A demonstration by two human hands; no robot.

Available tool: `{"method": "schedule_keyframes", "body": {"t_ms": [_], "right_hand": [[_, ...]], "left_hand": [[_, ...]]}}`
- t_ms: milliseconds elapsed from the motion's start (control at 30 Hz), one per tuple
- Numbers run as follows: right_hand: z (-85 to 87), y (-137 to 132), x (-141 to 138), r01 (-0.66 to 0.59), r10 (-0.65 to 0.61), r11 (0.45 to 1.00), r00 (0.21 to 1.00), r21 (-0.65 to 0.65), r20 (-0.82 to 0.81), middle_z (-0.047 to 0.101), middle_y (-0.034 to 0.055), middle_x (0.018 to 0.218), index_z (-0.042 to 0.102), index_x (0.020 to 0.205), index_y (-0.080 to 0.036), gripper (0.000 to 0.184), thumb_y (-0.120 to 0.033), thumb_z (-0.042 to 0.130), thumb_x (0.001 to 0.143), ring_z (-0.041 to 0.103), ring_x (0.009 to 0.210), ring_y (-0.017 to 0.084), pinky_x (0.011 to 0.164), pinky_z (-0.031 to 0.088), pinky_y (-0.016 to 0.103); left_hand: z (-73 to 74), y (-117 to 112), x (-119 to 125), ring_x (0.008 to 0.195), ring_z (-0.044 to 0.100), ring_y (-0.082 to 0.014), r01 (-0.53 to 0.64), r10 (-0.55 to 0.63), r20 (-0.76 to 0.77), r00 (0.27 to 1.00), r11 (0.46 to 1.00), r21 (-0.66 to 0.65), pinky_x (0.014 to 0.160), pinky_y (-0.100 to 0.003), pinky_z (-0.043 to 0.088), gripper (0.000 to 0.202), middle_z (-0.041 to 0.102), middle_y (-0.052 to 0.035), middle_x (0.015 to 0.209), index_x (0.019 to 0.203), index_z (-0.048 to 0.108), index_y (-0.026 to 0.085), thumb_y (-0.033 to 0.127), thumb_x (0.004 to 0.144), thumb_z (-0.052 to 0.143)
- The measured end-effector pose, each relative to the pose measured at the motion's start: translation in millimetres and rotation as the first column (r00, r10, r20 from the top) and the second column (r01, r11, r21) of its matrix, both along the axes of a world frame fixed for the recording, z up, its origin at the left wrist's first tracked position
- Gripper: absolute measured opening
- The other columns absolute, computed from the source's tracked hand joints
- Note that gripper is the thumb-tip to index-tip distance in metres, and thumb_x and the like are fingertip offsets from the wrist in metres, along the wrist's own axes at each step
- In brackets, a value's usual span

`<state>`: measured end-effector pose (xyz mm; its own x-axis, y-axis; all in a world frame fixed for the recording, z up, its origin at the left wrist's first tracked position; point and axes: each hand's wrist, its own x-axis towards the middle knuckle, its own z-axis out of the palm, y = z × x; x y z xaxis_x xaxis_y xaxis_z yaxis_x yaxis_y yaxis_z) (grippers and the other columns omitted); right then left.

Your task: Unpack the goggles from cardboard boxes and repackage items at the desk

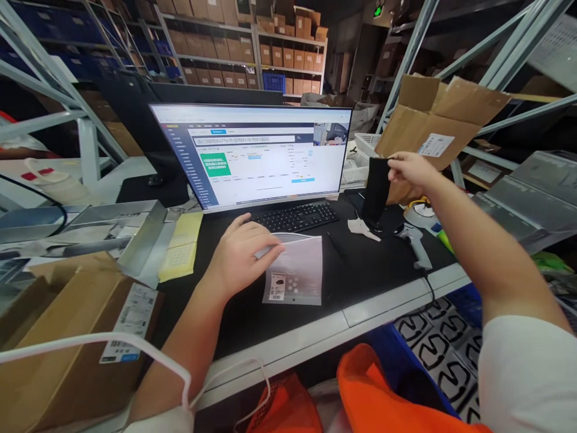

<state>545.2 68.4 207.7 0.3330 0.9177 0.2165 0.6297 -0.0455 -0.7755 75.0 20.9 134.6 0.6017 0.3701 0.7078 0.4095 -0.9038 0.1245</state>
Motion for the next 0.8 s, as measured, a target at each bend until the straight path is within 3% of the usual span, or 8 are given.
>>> {"method": "schedule_keyframes", "body": {"t_ms": [133,233,300,400,500,600,700,800], "right_hand": [[69.1,-27,-20,-0.169,0.153,0.982,0.973,-0.081,-0.173,0.066,0.0064,0.067,0.048,0.084,-0.011,0.028,-0.01,0.03,0.105,0.064,0.06,0.007,0.067,0.043,0.023],[107.0,-47,-41,-0.131,0.137,0.99,0.98,-0.051,0.143,0.061,-0.0002,0.064,0.058,0.08,-0.004,0.034,-0.024,0.045,0.105,0.053,0.054,0.0,0.064,0.037,0.022],[126.5,-59,-54,-0.091,0.103,0.995,0.876,-0.048,0.471,0.059,-0.004,0.062,0.067,0.082,-0.003,0.03,-0.031,0.07,0.091,0.045,0.051,-0.002,0.06,0.032,0.023],[148.1,-71,-72,-0.086,0.153,0.988,0.651,-0.128,0.743,0.066,-0.0039,0.076,0.074,0.1,-0.008,0.038,-0.036,0.08,0.076,0.047,0.056,-0.003,0.061,0.032,0.025],[164.9,-81,-91,-0.047,0.133,0.991,0.492,-0.127,0.861,0.069,-0.0047,0.088,0.071,0.121,-0.017,0.058,-0.046,0.077,0.071,0.057,0.069,0.001,0.065,0.033,0.028],[182.8,-87,-108,0.012,0.096,0.994,0.328,-0.105,0.94,0.068,-0.0057,0.078,0.073,0.117,-0.022,0.061,-0.055,0.076,0.065,0.063,0.074,0.007,0.062,0.034,0.028],[201.7,-87,-116,0.075,0.068,0.994,0.197,-0.084,0.978,0.064,-0.0085,0.062,0.077,0.094,-0.024,0.041,-0.052,0.079,0.064,0.052,0.051,-0.003,0.052,0.032,0.022],[215.2,-87,-120,0.003,0.047,0.999,0.169,-0.049,0.984,0.058,-0.0124,0.051,0.077,0.093,-0.028,0.041,-0.058,0.073,0.066,0.037,0.038,-0.011,0.045,0.027,0.015]], "left_hand": [[0.4,-2,1,0.079,0.068,-0.0161,0.025,-0.025,-0.022,0.999,1.0,-0.01,0.113,-0.045,0.037,0.02,0.074,0.0003,0.084,0.082,0.07,0.021,0.03,0.097,0.06],[0.4,-5,3,0.081,0.067,-0.0156,0.058,-0.059,-0.054,0.997,0.998,-0.018,0.115,-0.044,0.036,0.021,0.073,0.0005,0.085,0.083,0.07,0.022,0.031,0.099,0.059],[0.2,-7,4,0.083,0.067,-0.0159,0.066,-0.068,-0.078,0.995,0.998,-0.023,0.116,-0.045,0.035,0.022,0.073,0.0003,0.085,0.084,0.07,0.022,0.032,0.099,0.058],[-0.3,-10,7,0.084,0.067,-0.0165,0.074,-0.077,-0.096,0.992,0.997,-0.031,0.115,-0.044,0.035,0.023,0.072,-0.0001,0.085,0.085,0.07,0.021,0.033,0.1,0.057],[-1.4,-11,11,0.084,0.067,-0.0172,0.081,-0.085,-0.105,0.991,0.996,-0.046,0.114,-0.044,0.037,0.025,0.073,-0.0005,0.084,0.084,0.072,0.022,0.033,0.1,0.056],[-2.7,-11,14,0.084,0.067,-0.0178,0.09,-0.096,-0.109,0.989,0.995,-0.052,0.113,-0.045,0.037,0.026,0.073,-0.0013,0.083,0.085,0.073,0.021,0.034,0.1,0.056],[-2.7,-13,15,0.084,0.066,-0.0181,0.107,-0.11,-0.115,0.987,0.994,-0.032,0.112,-0.044,0.037,0.027,0.072,-0.0023,0.083,0.086,0.073,0.021,0.035,0.1,0.055],[-0.5,-17,14,0.085,0.067,-0.0185,0.124,-0.126,-0.121,0.985,0.992,-0.025,0.113,-0.045,0.037,0.027,0.073,-0.0028,0.084,0.086,0.073,0.02,0.035,0.1,0.056]]}}
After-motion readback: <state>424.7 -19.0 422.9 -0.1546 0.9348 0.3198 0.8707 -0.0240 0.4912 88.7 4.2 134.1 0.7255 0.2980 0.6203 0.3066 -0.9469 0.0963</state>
